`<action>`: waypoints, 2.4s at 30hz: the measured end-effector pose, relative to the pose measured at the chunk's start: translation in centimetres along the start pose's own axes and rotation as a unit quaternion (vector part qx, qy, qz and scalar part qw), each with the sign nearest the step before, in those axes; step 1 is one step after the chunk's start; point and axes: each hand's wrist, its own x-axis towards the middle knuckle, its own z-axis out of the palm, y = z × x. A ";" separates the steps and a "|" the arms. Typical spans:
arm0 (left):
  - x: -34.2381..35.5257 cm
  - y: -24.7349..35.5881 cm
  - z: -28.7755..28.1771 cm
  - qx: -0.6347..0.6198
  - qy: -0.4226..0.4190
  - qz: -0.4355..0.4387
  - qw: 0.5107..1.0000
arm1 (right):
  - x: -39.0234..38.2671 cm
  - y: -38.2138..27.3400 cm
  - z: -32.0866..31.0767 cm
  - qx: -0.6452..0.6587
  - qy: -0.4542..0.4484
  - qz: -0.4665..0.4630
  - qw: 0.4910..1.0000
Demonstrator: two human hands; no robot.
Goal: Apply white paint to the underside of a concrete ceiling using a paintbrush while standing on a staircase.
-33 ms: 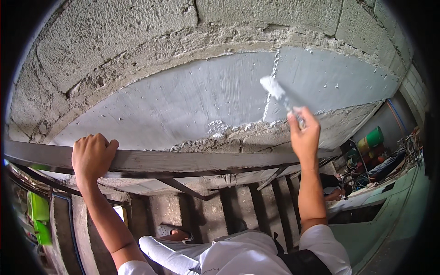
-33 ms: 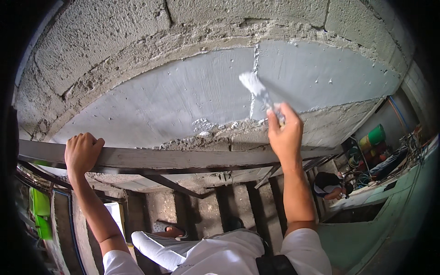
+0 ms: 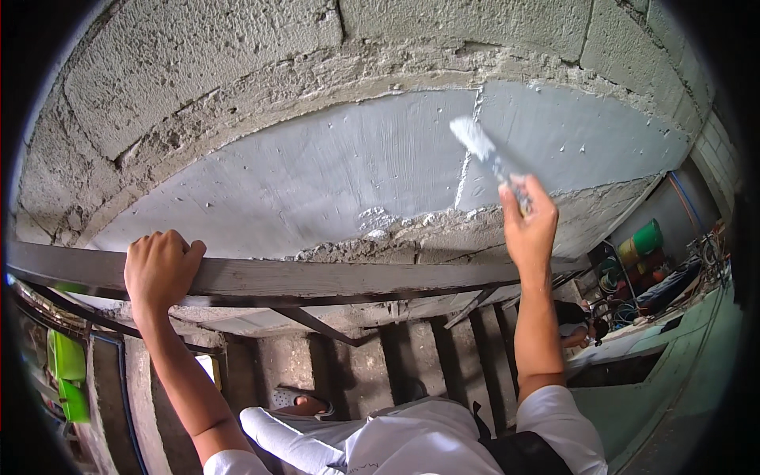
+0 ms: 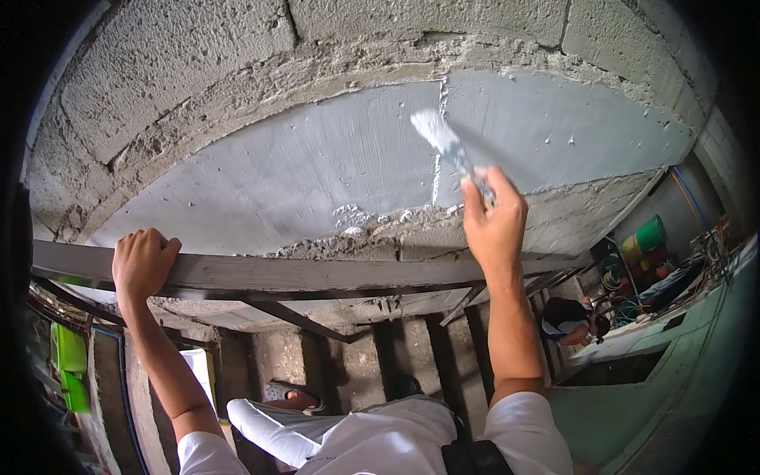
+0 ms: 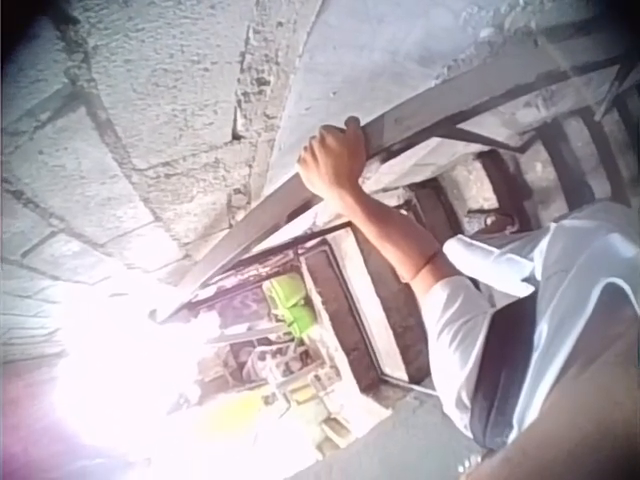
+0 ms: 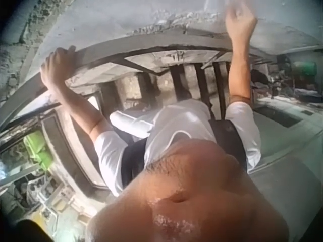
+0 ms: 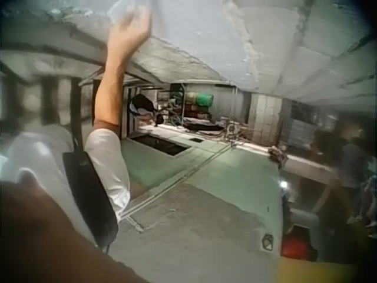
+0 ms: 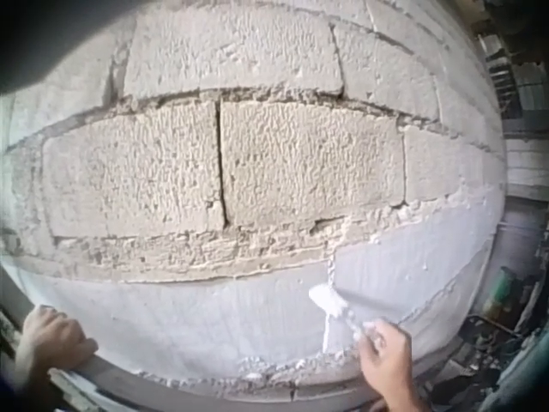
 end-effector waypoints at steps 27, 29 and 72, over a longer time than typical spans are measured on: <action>0.3 -0.2 0.3 0.008 -0.022 0.000 1.000 | 0.9 0.5 4.5 0.121 0.103 -0.013 0.987; 0.3 -0.5 0.3 0.013 -0.023 0.004 1.000 | 0.2 0.7 5.6 0.148 0.092 -0.037 0.984; 0.2 -0.5 0.1 0.006 -0.025 0.001 1.000 | 1.9 -1.0 0.8 0.091 0.029 -0.045 0.994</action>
